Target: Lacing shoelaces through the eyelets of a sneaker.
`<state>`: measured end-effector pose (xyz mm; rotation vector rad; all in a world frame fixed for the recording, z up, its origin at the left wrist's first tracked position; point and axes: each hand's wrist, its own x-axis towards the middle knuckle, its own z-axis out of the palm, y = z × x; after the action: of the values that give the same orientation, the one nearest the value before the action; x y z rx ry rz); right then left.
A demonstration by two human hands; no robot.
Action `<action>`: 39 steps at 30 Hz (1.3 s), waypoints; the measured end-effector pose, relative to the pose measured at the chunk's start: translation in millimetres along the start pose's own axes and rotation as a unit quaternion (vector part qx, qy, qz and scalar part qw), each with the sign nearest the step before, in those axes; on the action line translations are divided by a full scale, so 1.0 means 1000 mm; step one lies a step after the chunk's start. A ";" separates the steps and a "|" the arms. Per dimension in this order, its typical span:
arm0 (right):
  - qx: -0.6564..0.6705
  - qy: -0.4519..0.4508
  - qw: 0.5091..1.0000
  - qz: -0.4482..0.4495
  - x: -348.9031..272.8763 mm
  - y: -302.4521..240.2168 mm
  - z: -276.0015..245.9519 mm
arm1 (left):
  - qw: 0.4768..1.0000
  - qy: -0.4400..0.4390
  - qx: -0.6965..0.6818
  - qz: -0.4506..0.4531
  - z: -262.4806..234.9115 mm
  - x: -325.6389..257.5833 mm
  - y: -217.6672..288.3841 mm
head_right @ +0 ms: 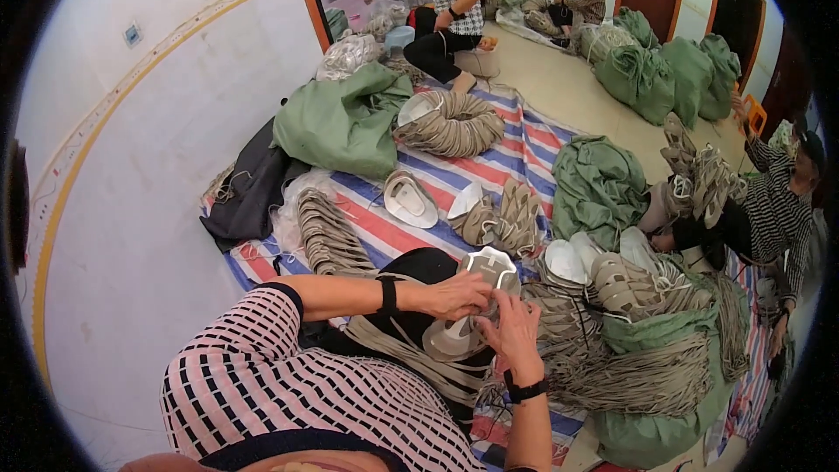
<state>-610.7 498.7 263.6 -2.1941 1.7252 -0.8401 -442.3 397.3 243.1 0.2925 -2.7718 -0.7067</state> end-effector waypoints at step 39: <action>0.035 -0.060 0.997 -0.036 0.000 0.006 0.000 | 0.997 -0.053 0.010 0.052 0.000 0.027 -0.021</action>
<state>-615.5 497.1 260.9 -2.2242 1.5466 -0.7558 -465.6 372.4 238.2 0.1151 -2.8716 -0.6877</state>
